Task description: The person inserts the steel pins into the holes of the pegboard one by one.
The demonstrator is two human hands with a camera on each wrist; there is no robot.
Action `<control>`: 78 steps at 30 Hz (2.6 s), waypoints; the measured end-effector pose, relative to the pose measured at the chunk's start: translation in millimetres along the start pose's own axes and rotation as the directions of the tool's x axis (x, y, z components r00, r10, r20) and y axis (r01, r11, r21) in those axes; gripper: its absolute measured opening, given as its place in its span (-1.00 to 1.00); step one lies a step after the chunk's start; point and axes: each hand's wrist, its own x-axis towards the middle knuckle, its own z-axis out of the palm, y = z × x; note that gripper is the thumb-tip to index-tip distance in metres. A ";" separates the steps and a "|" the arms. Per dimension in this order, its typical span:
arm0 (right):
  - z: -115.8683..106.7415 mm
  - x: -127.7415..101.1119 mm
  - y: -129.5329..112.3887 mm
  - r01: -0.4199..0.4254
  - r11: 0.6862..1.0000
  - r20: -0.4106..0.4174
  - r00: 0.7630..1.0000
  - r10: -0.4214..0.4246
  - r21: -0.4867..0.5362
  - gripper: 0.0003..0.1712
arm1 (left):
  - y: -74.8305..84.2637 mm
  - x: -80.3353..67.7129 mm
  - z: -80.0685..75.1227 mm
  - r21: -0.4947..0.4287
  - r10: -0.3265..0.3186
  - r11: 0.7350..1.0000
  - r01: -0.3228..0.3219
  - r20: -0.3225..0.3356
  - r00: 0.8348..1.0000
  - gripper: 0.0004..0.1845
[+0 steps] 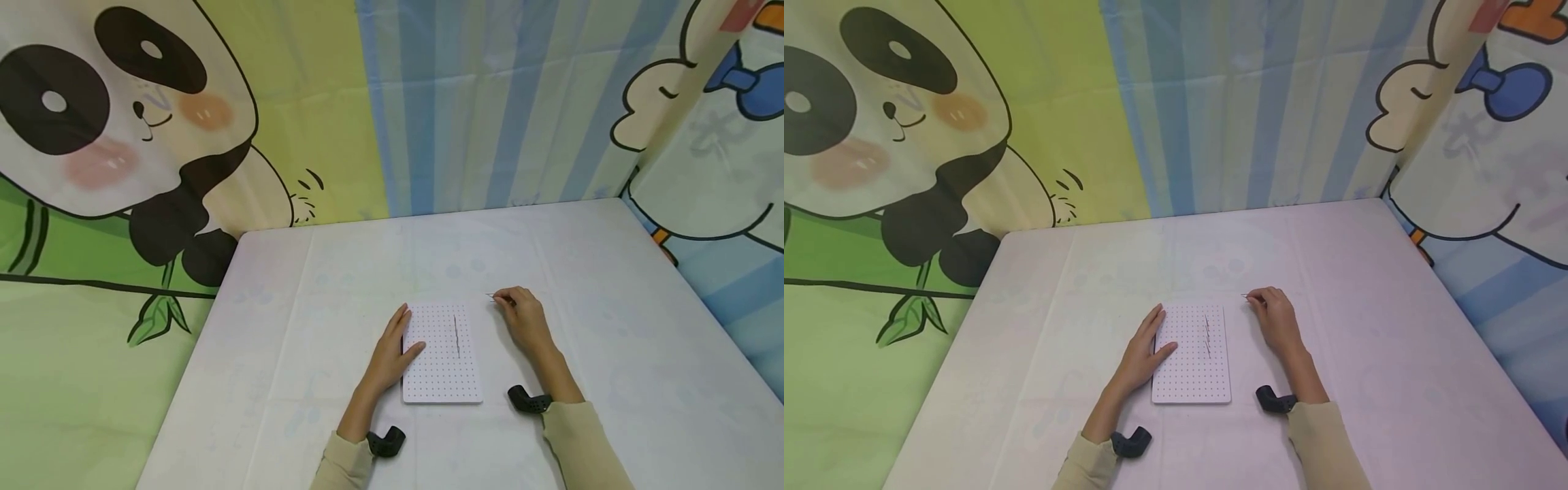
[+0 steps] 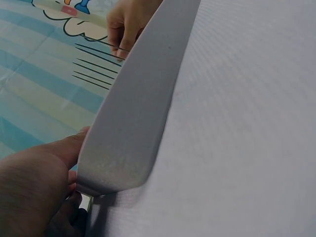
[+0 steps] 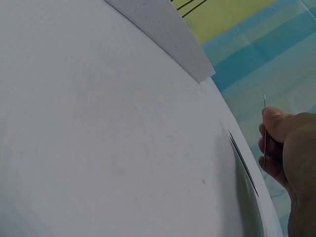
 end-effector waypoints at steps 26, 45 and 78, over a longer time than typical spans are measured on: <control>0.8 10.5 -73.5 0.078 0.892 0.021 0.995 -0.098 0.445 -0.83 | -0.9 1.2 0.4 0.004 0.011 1.000 -0.011 -0.006 1.000 -0.25; 29.0 1.7 -55.4 0.059 0.902 0.125 0.984 -0.124 0.427 -0.81 | -0.5 0.8 0.8 0.003 0.002 1.000 -0.002 0.000 1.000 -0.25; 31.1 -2.1 -44.0 -0.025 0.920 0.251 0.965 -0.081 0.392 -0.76 | -1.2 0.0 0.5 -0.008 -0.004 1.000 0.004 0.005 1.000 -0.26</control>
